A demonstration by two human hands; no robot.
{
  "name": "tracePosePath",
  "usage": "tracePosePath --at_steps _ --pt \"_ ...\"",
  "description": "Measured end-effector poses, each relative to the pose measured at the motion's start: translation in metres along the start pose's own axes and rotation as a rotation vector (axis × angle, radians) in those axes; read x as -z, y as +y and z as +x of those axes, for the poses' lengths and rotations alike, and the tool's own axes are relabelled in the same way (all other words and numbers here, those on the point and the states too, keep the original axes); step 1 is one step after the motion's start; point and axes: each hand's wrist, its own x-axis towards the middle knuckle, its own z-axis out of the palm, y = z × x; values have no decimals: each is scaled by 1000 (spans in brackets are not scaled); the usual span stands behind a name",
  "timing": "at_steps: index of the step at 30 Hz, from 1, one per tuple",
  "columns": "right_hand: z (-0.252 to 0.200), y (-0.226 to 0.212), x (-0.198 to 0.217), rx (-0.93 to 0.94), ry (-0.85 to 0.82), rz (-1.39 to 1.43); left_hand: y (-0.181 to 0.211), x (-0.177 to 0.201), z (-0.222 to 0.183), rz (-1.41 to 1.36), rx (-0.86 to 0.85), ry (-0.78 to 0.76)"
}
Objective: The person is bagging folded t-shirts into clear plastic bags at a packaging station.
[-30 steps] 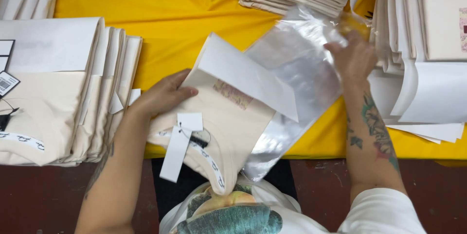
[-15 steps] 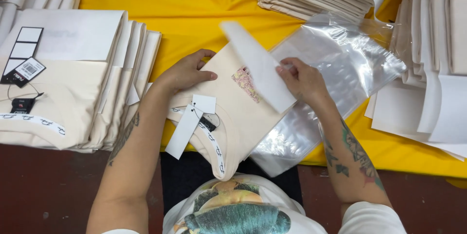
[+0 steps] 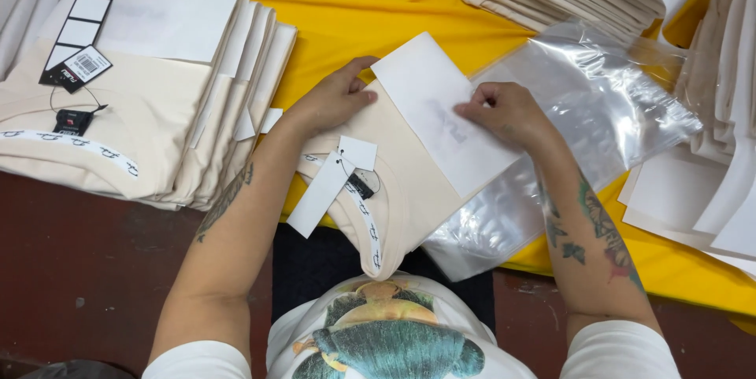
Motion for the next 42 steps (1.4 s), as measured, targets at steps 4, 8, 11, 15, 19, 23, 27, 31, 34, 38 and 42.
tracePosePath --at_steps 4,8,11,15,19,23,27,31,34,38,42 --pt "-6 -15 -2 -34 -6 -109 5 -3 19 -126 55 94" --pt "-19 -14 0 128 3 -83 57 -4 11 95 20 29" --pt "-50 -10 5 344 161 -21 26 -5 35 159 -77 5" --pt "-87 44 0 422 453 -90 15 -2 7 29 -89 75" --pt "-123 64 -26 436 248 -234 11 -1 -12 -287 -176 189" --pt "-107 77 -21 337 290 -398 13 12 -18 -552 -199 198" --pt "-61 105 1 301 386 -420 10 17 -20 -605 -198 207" --pt "-29 134 5 514 591 -480 16 18 -27 -588 -161 226" --pt "-40 122 -11 607 657 -594 16 15 -24 -559 -142 223" --pt "-68 60 -18 287 446 -461 18 12 -24 -572 -141 219" --pt "-61 60 -32 387 428 -488 14 15 -24 -597 -154 221"
